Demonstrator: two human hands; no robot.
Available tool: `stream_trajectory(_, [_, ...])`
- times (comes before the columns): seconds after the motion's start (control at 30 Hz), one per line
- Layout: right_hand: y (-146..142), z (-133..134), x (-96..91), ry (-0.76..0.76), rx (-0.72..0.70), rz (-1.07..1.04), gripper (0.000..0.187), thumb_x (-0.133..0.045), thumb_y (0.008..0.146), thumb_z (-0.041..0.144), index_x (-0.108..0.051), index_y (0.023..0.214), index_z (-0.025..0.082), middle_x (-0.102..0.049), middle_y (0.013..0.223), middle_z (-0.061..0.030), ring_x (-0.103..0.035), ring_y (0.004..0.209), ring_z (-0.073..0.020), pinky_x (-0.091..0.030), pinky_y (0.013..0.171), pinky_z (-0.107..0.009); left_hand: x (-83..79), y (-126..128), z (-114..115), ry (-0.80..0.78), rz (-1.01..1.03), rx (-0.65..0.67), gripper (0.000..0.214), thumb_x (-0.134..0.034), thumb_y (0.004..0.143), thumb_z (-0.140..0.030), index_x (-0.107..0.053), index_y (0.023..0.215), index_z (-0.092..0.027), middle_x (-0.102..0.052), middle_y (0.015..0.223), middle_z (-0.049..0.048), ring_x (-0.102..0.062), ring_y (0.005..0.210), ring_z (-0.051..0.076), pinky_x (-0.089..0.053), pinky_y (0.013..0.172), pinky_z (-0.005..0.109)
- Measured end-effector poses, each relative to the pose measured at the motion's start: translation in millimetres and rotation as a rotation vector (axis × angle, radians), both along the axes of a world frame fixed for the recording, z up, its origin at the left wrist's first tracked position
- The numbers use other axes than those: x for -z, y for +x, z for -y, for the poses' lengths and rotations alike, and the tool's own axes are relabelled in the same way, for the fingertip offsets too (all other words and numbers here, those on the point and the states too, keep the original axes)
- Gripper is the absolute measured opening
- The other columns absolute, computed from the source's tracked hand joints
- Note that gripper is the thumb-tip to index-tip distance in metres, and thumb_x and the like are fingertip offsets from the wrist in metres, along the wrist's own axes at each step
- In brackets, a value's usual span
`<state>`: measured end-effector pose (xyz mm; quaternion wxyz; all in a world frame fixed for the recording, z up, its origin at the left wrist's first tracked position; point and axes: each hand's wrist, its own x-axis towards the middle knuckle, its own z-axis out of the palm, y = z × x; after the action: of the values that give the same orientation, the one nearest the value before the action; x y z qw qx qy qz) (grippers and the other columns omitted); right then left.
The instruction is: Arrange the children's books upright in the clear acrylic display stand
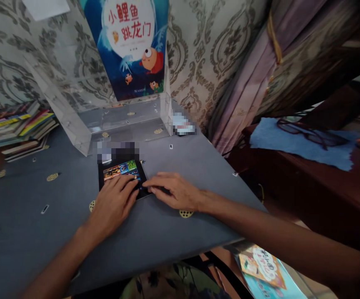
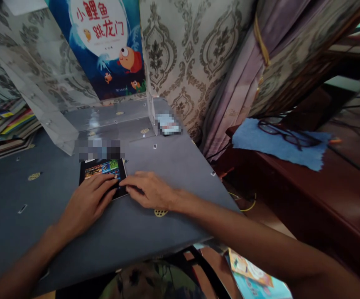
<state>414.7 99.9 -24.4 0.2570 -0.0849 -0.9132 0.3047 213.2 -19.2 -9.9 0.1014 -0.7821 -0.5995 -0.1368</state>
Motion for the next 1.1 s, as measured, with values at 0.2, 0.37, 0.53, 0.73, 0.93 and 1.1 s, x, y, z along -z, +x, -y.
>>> stream_trajectory(0.2, [1.6,1.1,-1.0,0.033,-0.013,0.004,0.026,-0.049,0.099,0.015,-0.068,0.117,0.015,-0.074,0.094,-0.0073,-0.067,0.087,-0.0179,-0.055,0.086,-0.035,1.1,-20.3,-35.0,-0.053,0.003,-0.038,0.034,-0.042,0.103,-0.03,-0.059,0.129,-0.015,-0.064,0.129,0.014,-0.059,0.117,0.03,-0.051,0.094,0.05])
stream_trajectory(0.37, [1.1,0.5,-0.2,0.033,-0.03,-0.04,0.025,-0.049,0.098,0.015,-0.068,0.115,0.014,-0.075,0.096,-0.0072,-0.067,0.084,-0.0174,-0.054,0.091,-0.038,6.0,-38.2,-74.8,-0.05,0.005,-0.097,0.037,-0.043,0.102,-0.03,-0.059,0.132,-0.015,-0.061,0.136,0.0144,-0.057,0.123,0.03,-0.048,0.1,0.051])
stream_trajectory(0.53, [1.3,0.1,-1.5,0.019,-0.049,-0.084,0.026,-0.048,0.097,0.014,-0.069,0.113,0.011,-0.074,0.091,-0.0082,-0.065,0.084,-0.0189,-0.056,0.08,-0.034,10.9,-45.6,-95.4,-0.042,0.015,-0.117,0.042,-0.039,0.103,-0.032,-0.056,0.135,-0.012,-0.059,0.14,0.0165,-0.057,0.125,0.032,-0.045,0.103,0.054])
stream_trajectory(0.73, [1.2,-0.5,-3.9,-0.006,-0.064,-0.072,0.026,-0.048,0.097,0.014,-0.068,0.113,0.012,-0.074,0.09,-0.0082,-0.064,0.086,-0.0187,-0.055,0.08,-0.034,16.5,-49.5,-97.8,-0.011,0.033,-0.101,0.042,-0.038,0.103,-0.032,-0.057,0.135,-0.012,-0.059,0.141,0.016,-0.054,0.131,0.029,-0.042,0.108,0.05])
stream_trajectory(0.93, [-0.7,-3.1,-1.9,-0.033,-0.069,-0.085,0.027,-0.049,0.096,0.012,-0.068,0.116,0.015,-0.073,0.095,-0.0087,-0.064,0.093,-0.0195,-0.055,0.084,-0.036,14.1,-58.2,-93.5,-0.046,0.097,-0.029,0.041,-0.044,0.1,-0.037,-0.062,0.131,-0.015,-0.062,0.139,0.0128,-0.056,0.13,0.027,-0.042,0.11,0.048])
stream_trajectory(1.1, [-2.0,-5.3,1.2,-0.028,-0.094,-0.073,0.031,-0.049,0.096,0.013,-0.065,0.122,0.016,-0.072,0.103,-0.0099,-0.063,0.099,-0.0207,-0.054,0.091,-0.04,12.9,-62.0,-92.7,-0.051,0.147,0.021,0.036,-0.042,0.1,-0.032,-0.067,0.123,-0.019,-0.067,0.133,0.0087,-0.06,0.124,0.025,-0.043,0.108,0.048])
